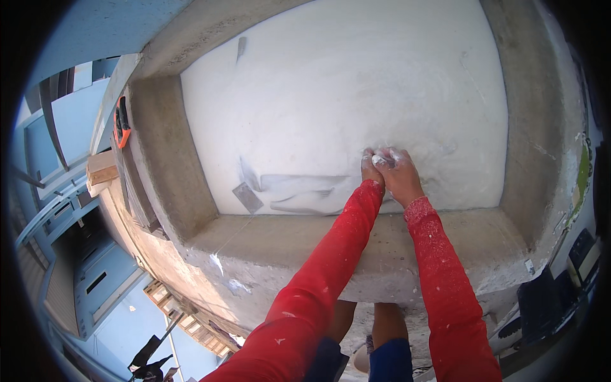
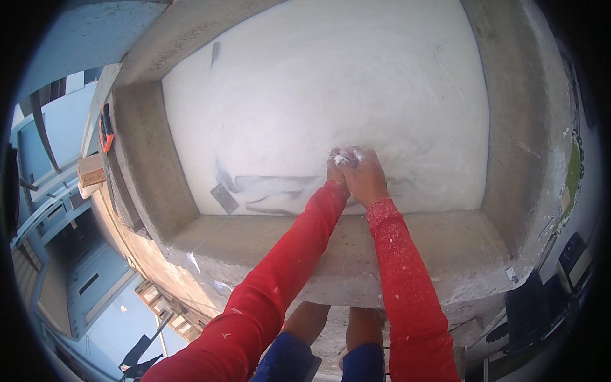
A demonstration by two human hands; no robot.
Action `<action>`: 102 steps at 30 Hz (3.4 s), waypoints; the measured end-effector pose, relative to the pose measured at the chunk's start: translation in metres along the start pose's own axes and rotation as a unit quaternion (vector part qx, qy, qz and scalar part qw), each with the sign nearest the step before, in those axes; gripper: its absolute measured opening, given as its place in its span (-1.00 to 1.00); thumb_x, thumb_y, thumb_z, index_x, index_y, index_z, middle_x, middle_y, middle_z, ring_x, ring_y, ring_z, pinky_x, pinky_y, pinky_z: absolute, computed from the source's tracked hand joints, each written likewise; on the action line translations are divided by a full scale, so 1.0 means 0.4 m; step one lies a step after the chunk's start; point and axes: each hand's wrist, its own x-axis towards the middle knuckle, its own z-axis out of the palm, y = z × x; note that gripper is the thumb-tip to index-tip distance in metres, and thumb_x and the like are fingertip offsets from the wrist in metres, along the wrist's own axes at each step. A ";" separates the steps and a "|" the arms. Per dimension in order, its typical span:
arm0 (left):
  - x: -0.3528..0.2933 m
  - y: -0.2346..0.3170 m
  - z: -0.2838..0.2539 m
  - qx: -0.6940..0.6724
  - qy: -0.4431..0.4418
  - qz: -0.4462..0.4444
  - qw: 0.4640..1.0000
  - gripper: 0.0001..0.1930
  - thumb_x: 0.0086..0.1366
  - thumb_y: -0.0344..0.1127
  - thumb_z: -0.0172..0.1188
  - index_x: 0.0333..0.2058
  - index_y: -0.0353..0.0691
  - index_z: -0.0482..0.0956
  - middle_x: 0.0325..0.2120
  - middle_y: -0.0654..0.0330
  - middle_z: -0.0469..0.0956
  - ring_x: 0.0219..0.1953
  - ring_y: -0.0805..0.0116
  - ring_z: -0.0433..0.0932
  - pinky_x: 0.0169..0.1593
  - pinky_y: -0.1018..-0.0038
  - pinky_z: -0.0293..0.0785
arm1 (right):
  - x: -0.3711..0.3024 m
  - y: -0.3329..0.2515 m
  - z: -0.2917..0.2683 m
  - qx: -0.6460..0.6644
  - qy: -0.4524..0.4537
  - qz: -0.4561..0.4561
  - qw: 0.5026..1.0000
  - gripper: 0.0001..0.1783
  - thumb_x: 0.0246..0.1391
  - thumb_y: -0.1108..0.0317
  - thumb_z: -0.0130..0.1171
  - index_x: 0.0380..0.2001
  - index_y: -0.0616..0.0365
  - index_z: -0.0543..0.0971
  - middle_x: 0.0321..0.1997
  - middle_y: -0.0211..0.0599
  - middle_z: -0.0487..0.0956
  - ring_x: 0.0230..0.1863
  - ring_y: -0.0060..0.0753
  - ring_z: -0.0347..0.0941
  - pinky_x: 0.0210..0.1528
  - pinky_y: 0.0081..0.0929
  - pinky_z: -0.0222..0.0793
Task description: The person mixes white paint in a bucket using a stick, then pours it into another bucket. They wipe paint residue from a surface and their hands, and add water from a bottle to the paint mixture.
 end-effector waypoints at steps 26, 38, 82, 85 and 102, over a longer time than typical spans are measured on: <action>-0.456 0.645 -0.185 0.768 -0.153 0.549 0.293 -0.72 -0.15 -0.48 0.26 -0.36 -0.12 0.56 -0.33 0.22 0.45 -0.19 0.19 0.48 -0.12 0.25 0.48 | -0.028 -0.001 -0.098 0.008 -0.012 0.082 0.996 -0.64 0.12 0.34 0.10 -0.02 0.23 0.49 -0.05 -0.18 0.53 -0.23 -0.38 0.50 -0.17 -0.42 0.41; -0.777 0.507 0.011 0.733 -0.176 0.461 0.469 -0.57 -0.01 -0.35 0.27 -0.07 0.00 0.59 -0.09 0.09 0.45 -0.09 0.05 0.46 -0.04 0.19 0.42 | -0.273 -0.311 -0.132 0.192 -0.046 0.159 0.967 -0.70 0.12 0.42 0.12 -0.05 0.16 0.52 -0.34 -0.46 0.55 -0.43 -0.64 0.42 -0.37 -0.62 0.40; -1.014 0.393 -0.479 0.650 0.168 0.155 0.725 -0.91 0.06 -0.54 0.01 -0.56 -0.30 0.48 -0.70 0.18 0.44 -0.61 0.42 0.43 -0.46 0.47 0.37 | -0.445 -0.112 -0.095 -0.239 -0.050 0.073 0.967 -0.60 0.03 0.25 0.11 -0.08 0.22 0.52 -0.15 -0.12 0.61 -0.13 -0.15 0.55 0.00 -0.31 0.42; -0.995 0.385 -0.457 0.588 0.112 0.166 0.784 -0.91 0.02 -0.51 0.04 -0.61 -0.28 0.48 -0.68 0.17 0.47 -0.59 0.39 0.44 -0.43 0.47 0.37 | -0.452 -0.111 -0.107 -0.266 -0.035 0.064 0.961 -0.61 0.02 0.24 0.09 -0.09 0.17 0.53 -0.13 -0.15 0.59 -0.10 -0.12 0.53 0.01 -0.28 0.42; -0.773 0.315 -0.116 0.651 0.012 0.252 0.716 -0.96 0.02 -0.48 0.12 -0.56 -0.18 0.47 -0.62 0.09 0.46 -0.52 0.07 0.50 -0.43 0.30 0.40 | -0.456 -0.169 -0.081 -0.419 -0.010 0.043 0.907 -0.67 -0.04 0.18 0.11 -0.23 0.13 0.54 -0.19 -0.13 0.54 -0.11 -0.01 0.47 -0.05 -0.07 0.38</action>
